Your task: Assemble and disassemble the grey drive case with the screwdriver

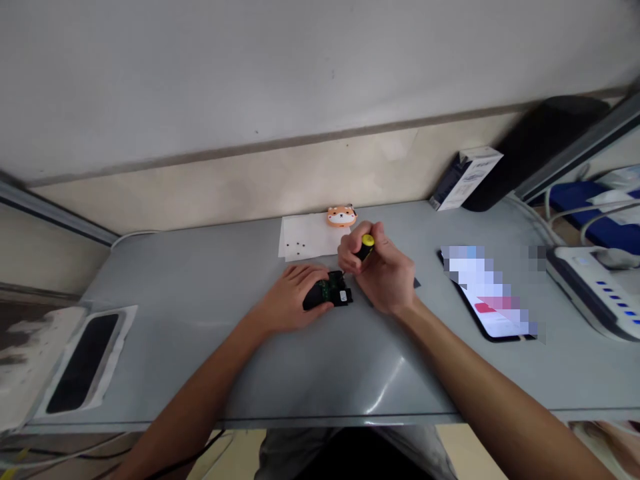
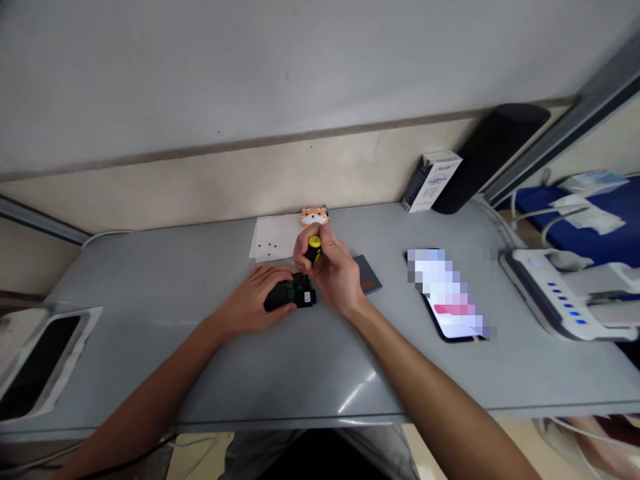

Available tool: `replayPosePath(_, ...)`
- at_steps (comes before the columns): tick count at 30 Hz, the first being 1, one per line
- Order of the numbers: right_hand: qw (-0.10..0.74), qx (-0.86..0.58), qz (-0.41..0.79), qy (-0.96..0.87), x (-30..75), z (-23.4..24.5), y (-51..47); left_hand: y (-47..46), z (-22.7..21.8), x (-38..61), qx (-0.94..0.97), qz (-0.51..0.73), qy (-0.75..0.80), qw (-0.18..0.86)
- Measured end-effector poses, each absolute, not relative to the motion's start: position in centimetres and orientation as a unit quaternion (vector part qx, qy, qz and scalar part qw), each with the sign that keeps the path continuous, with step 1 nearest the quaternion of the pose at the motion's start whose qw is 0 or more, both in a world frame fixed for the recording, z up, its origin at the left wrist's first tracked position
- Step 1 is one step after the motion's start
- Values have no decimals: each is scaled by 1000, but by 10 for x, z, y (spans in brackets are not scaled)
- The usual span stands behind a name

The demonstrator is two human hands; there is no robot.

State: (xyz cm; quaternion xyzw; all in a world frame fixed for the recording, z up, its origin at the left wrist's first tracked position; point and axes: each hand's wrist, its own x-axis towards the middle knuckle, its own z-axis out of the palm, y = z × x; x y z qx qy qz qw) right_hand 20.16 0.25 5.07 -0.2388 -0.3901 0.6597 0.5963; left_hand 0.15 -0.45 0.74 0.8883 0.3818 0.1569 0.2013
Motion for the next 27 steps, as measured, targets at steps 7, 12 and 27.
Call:
replayPosePath(7,586,-233,675,-384,201,53,0,-4,3,2,896,157,370,191)
replayPosePath(12,591,-241,667,-385,200,51,-1,-5,4,1,894,156,370,197)
replayPosePath(27,599,-225,667,-383,201,48,-1,-6,6,1,896,163,363,198)
